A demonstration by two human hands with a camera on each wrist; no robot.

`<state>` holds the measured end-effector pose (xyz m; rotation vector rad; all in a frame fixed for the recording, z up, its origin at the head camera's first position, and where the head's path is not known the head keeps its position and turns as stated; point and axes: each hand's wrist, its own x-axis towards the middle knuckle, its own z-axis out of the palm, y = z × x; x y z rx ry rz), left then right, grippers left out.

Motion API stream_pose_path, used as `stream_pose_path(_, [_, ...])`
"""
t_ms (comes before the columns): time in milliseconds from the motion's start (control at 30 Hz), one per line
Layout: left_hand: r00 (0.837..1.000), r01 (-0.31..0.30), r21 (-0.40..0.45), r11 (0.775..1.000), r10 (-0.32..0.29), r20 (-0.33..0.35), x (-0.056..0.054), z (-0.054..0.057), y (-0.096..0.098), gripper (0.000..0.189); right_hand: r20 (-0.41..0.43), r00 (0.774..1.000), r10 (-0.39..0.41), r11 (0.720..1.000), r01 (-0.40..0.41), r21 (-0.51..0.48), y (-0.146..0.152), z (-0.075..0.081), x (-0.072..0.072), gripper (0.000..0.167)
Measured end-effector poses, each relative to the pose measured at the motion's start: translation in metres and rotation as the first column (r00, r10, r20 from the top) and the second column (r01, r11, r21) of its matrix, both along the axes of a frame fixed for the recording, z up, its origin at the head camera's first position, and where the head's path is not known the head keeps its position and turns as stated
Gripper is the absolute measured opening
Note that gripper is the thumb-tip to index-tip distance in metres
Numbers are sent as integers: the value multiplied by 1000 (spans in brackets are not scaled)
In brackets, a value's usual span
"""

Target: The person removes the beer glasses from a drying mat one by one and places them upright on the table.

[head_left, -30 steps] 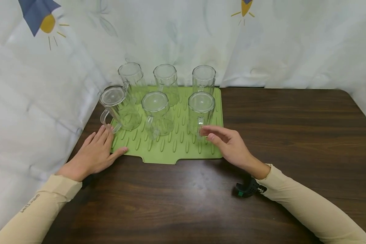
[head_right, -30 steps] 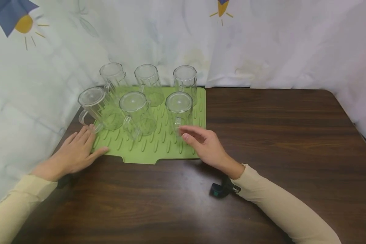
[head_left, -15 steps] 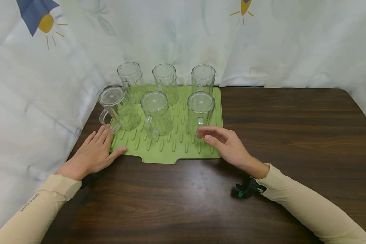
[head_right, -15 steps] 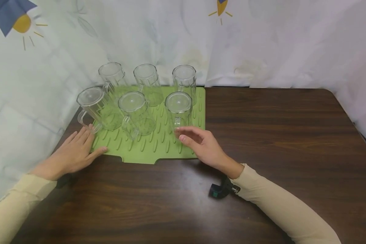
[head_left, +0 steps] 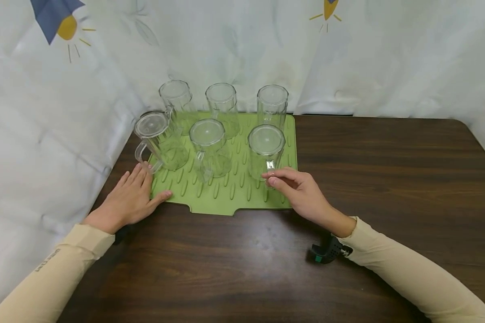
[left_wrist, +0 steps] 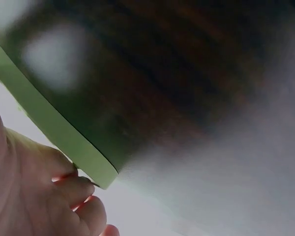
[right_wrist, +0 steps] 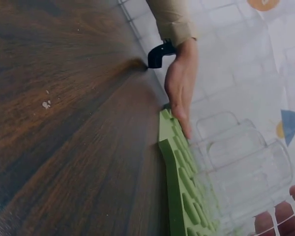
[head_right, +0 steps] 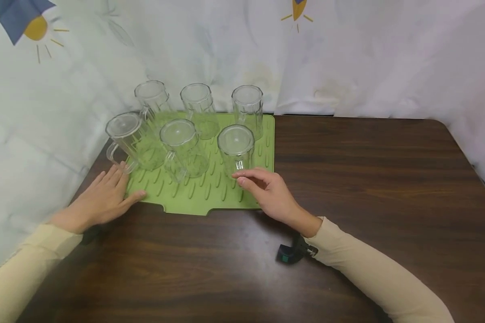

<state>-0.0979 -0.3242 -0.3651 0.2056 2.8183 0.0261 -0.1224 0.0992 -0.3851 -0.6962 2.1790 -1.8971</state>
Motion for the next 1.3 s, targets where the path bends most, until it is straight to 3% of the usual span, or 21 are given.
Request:
stream_pose_path(400, [1000,12,9,1000,-12,-4,3,1,-1,105,12,1000,-15,1000,15,-6,0,5,1,25])
stream_pose_path(733, [998,62,99,993,-60,-19,3,1,-11,102,33,999,-21,999,22,-24,-1,6,2,25])
stream_pose_path(1000, [992,105,81,991,-98,-84,7,6,-12,103,19,999,-47,999,47,0,2,7,1,23])
stream_pose_path(1167, [985,92,79,993,-79,-153,10,12,-19,103,6,999,-50,999,50,0,6,10,2,22])
stream_pose_path(1300, [985,64,99,993,-47,-167,12,17,-23,104,-8,999,-52,998,52,-20,8,15,2,22])
